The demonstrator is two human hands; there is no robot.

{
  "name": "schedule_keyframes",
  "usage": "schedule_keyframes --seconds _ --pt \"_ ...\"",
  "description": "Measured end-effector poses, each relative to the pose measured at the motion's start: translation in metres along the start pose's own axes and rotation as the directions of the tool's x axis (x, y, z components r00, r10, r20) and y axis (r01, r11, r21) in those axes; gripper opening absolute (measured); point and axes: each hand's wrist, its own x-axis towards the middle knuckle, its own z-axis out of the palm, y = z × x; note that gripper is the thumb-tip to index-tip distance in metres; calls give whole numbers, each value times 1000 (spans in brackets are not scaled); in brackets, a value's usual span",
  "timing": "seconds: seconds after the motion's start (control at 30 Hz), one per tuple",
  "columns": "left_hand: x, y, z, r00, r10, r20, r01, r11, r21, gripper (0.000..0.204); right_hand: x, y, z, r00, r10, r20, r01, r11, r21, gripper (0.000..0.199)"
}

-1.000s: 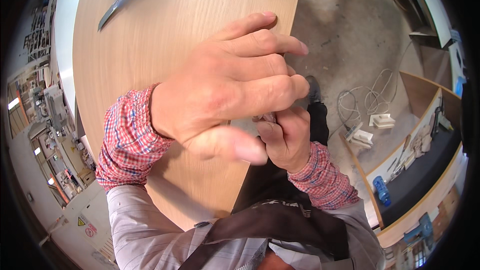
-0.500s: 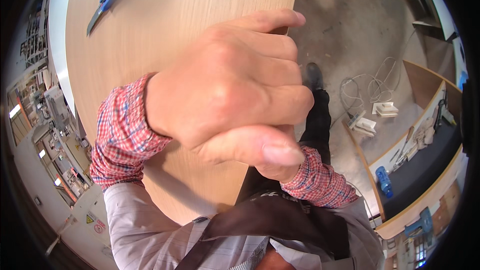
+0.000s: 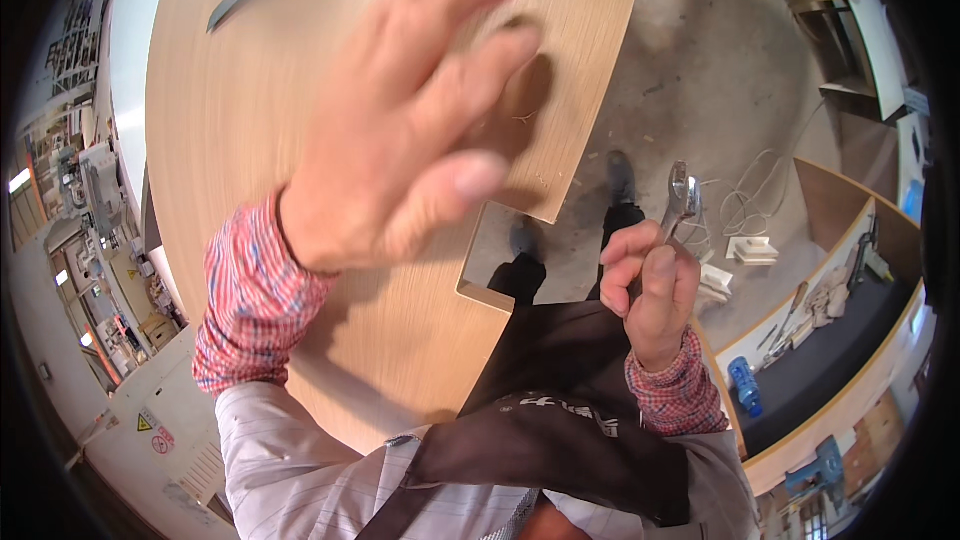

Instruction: The person uses a wrench and a utility knife to trim and smooth the edges of a rectangular cutout on a large wooden board. They alternate between scraping with the wrench and cutting with the knife to refine the edges.

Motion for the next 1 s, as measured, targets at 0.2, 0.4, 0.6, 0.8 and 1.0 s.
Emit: schedule_keyframes --seconds 0.2,0.4,0.6,0.8,1.0 --pt "-21 92 7 934 -269 235 225 954 196 83 -4 2 -14 997 -12 -81 9 999 -34 56" --pt "-29 148 26 921 225 317 -82 910 -407 69 -8 -8 -18 987 11 -160 -1 998 62 55" --pt "-45 139 2 983 -125 138 136 988 -74 61 -5 -18 -10 998 45 36 -42 996 -75 40" --pt "-54 56 -12 915 -389 -103 383 921 -79 74 14 -22 35 916 176 360 -92 967 -239 23" --pt "14 5 -6 1000 16 17 -14 991 -130 89 37 -11 60 941 -15 339 116 952 -282 29"
